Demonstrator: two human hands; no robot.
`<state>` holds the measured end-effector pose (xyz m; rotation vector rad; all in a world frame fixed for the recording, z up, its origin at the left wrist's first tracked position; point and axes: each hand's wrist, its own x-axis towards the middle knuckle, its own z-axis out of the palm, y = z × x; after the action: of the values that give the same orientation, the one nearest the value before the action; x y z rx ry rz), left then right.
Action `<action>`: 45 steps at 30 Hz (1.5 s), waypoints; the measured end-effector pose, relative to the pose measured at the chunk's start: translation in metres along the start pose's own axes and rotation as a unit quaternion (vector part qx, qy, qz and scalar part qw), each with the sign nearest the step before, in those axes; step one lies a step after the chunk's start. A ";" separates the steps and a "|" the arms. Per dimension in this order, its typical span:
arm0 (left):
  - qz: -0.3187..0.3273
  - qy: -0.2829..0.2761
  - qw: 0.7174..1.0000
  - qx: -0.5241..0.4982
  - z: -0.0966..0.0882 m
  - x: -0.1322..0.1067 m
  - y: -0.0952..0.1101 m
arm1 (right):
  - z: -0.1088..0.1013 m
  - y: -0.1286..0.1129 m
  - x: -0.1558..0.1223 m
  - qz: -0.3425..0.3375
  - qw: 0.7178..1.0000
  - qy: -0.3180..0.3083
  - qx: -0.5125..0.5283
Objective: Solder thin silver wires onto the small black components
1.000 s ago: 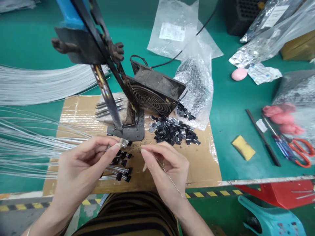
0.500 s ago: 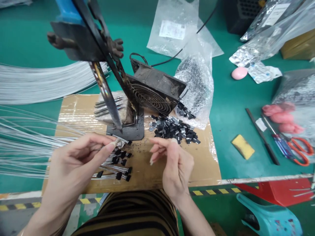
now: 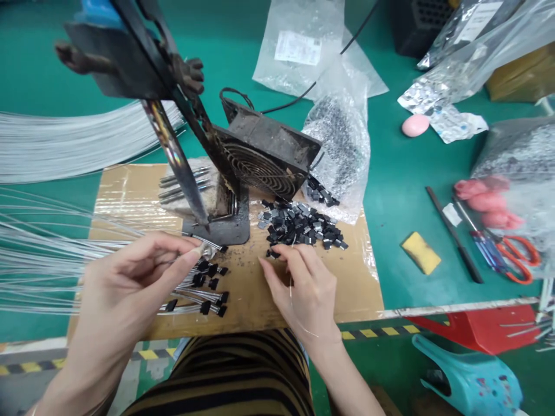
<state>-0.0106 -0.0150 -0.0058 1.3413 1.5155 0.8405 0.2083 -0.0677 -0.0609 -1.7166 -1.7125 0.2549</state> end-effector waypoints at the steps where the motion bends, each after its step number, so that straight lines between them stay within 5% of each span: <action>1: -0.001 -0.002 1.000 0.000 0.000 0.000 0.000 | 0.002 -0.001 0.000 -0.019 1.000 -0.004 0.000; 4: -0.008 -0.009 1.000 -0.002 0.000 -0.002 -0.001 | 0.002 -0.005 0.000 -0.057 0.998 -0.012 0.028; 10: -0.021 -0.001 1.000 -0.014 0.002 -0.002 0.003 | -0.003 -0.008 -0.002 0.025 0.998 0.012 0.052; 17: -0.018 -0.027 0.999 0.002 0.001 -0.001 0.001 | 0.012 -0.018 0.000 -0.032 0.999 -0.030 -0.005; 21: -0.009 -0.023 1.000 0.000 0.000 -0.002 0.000 | 0.011 -0.022 -0.003 0.035 0.995 -0.017 0.094; 28: -0.007 -0.032 0.999 0.010 -0.003 -0.003 -0.001 | 0.005 -0.037 0.005 0.230 0.917 -0.011 0.326; 37: -0.011 -0.070 0.997 -0.016 -0.003 -0.001 0.006 | 0.006 -0.056 0.026 0.253 0.834 -0.053 0.487; 45: -0.010 -0.096 0.995 -0.027 -0.003 -0.001 0.006 | 0.011 -0.058 0.026 0.234 0.838 -0.069 0.487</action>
<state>-0.0115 -0.0149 0.0005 1.3250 1.3461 0.7127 0.1580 -0.0457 -0.0273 -1.2676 -0.8882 1.2586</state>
